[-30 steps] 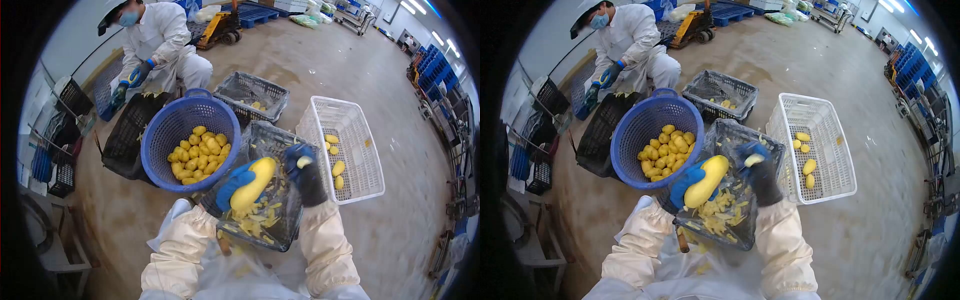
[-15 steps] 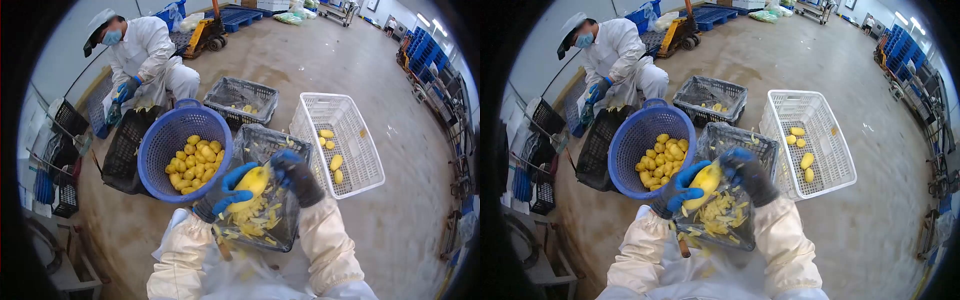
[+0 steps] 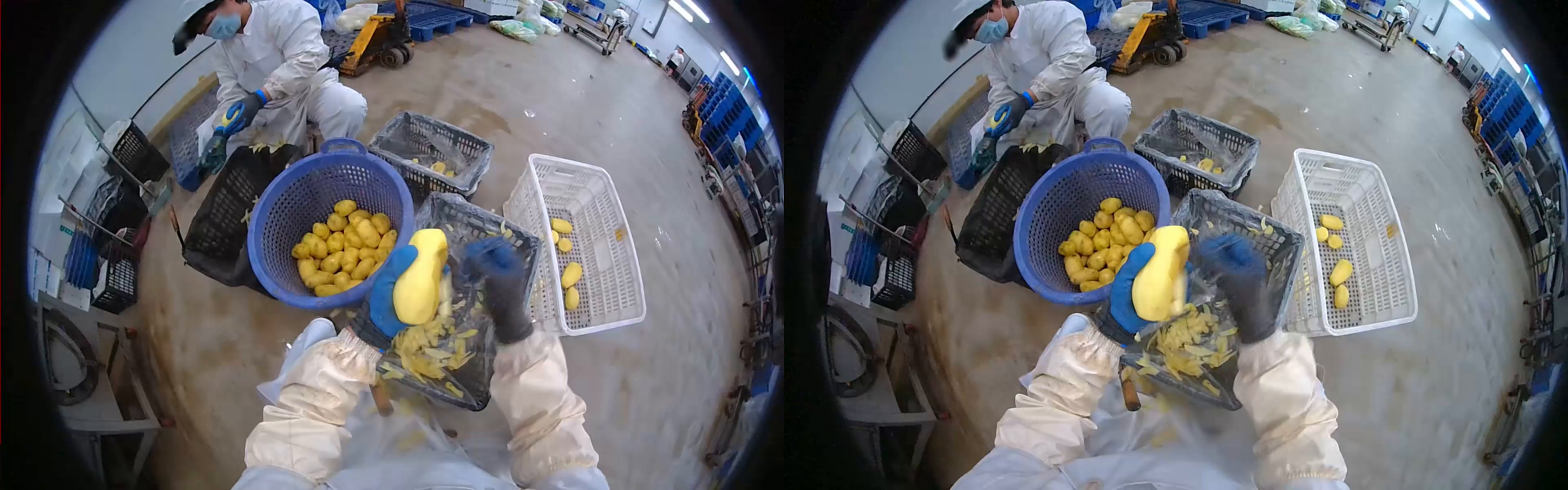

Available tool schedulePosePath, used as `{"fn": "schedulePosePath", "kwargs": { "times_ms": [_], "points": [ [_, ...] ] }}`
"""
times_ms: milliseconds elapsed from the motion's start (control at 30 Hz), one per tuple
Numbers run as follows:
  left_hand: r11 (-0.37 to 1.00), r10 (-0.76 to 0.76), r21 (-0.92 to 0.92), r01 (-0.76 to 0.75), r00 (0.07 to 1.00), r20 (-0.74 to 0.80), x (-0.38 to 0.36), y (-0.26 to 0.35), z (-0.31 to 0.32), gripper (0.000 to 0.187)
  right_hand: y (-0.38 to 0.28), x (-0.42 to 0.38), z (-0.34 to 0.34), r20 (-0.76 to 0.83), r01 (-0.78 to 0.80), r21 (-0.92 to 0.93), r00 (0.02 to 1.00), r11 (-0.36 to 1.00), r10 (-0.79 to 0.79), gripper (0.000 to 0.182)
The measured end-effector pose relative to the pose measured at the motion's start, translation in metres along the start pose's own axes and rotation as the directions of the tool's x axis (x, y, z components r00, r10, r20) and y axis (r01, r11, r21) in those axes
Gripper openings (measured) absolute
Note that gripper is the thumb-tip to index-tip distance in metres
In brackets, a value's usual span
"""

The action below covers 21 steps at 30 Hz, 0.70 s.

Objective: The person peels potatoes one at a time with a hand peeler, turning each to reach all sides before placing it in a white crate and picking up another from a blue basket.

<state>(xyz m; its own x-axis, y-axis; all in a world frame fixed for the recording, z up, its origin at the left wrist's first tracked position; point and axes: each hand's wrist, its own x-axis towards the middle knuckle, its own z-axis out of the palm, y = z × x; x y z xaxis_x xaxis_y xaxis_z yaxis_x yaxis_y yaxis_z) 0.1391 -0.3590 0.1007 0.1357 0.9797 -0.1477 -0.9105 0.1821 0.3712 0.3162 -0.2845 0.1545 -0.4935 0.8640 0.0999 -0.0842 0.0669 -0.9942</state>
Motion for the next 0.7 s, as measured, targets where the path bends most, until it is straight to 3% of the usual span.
{"fn": "schedulePosePath", "kwargs": {
  "times_ms": [33,67,100,167,200,233,300,333,367,433,467,500,567,600,633,667,700],
  "points": [
    [0.995,-0.063,-0.071,0.073,0.989,0.132,-0.003,0.000,0.000,0.056,-0.007,0.008,-0.007,-0.195,-0.073,0.192,0.975,0.979,0.111,0.012],
    [0.980,-0.117,-0.126,0.155,0.957,0.267,-0.004,0.002,0.002,0.054,-0.018,0.003,-0.009,-0.083,-0.116,0.485,0.981,0.867,0.178,0.013],
    [0.980,-0.118,-0.124,0.156,0.956,0.268,-0.004,0.003,0.004,0.054,-0.017,-0.003,-0.003,-0.084,-0.114,0.485,0.981,0.867,0.176,0.013],
    [0.975,-0.056,-0.212,0.060,0.998,0.026,-0.005,0.007,0.021,0.054,-0.011,-0.022,0.023,0.238,-0.016,-0.024,0.971,1.000,0.021,0.011],
    [0.998,0.030,-0.052,-0.032,0.999,-0.037,-0.008,0.004,0.019,0.053,-0.011,-0.027,0.034,0.334,0.238,-0.226,0.930,0.945,-0.154,0.009],
    [0.998,0.025,-0.053,-0.027,0.999,-0.041,-0.005,0.002,0.010,0.053,-0.009,-0.025,0.033,0.330,0.232,-0.225,0.932,0.946,-0.150,0.009],
    [1.000,0.007,-0.003,-0.006,1.000,0.023,0.007,-0.004,-0.011,0.051,-0.003,-0.011,0.018,0.014,-0.151,0.162,0.988,0.975,0.151,0.014],
    [1.000,0.021,0.008,-0.022,0.995,0.103,0.005,-0.007,-0.005,0.049,0.000,0.006,0.004,-0.186,-0.095,-0.001,0.978,0.996,0.093,0.013],
    [1.000,0.021,0.008,-0.022,0.994,0.103,0.005,-0.006,-0.004,0.049,0.007,0.002,0.002,-0.186,-0.095,-0.002,0.978,0.995,0.093,0.013],
    [0.992,-0.041,-0.115,0.049,0.997,0.070,0.008,-0.001,0.001,0.047,0.012,-0.011,0.008,0.035,0.002,0.032,0.999,0.999,-0.003,0.012],
    [0.995,0.002,-0.097,0.007,0.996,0.093,-0.006,0.003,0.028,0.045,-0.004,-0.021,0.026,0.244,0.221,-0.106,0.951,0.970,-0.190,0.010],
    [0.995,0.001,-0.096,0.008,0.996,0.094,-0.003,0.000,0.021,0.045,-0.002,-0.018,0.023,0.242,0.221,-0.106,0.951,0.970,-0.190,0.010],
    [0.991,0.060,0.126,-0.052,0.996,-0.060,0.007,-0.011,-0.003,0.044,0.008,-0.009,0.015,-0.054,-0.052,-0.018,0.997,0.998,0.051,0.012],
    [0.996,-0.066,0.050,0.067,0.997,-0.033,0.005,-0.011,-0.015,0.044,0.010,-0.003,0.001,-0.052,-0.057,-0.022,0.997,0.998,0.056,0.012],
    [0.997,-0.064,0.048,0.065,0.997,-0.032,0.003,-0.009,-0.015,0.044,0.001,0.005,-0.011,-0.090,-0.037,0.052,0.995,0.998,0.042,0.012],
    [0.995,-0.100,0.025,0.099,0.993,0.062,0.004,-0.004,-0.013,0.044,-0.007,0.010,-0.016,-0.133,-0.008,0.127,0.991,0.992,0.025,0.013],
    [0.991,-0.135,0.004,0.136,0.978,0.159,0.007,-0.002,-0.011,0.044,-0.005,-0.006,-0.001,-0.012,-0.127,0.204,0.991,0.971,0.133,0.010]
  ]
}}
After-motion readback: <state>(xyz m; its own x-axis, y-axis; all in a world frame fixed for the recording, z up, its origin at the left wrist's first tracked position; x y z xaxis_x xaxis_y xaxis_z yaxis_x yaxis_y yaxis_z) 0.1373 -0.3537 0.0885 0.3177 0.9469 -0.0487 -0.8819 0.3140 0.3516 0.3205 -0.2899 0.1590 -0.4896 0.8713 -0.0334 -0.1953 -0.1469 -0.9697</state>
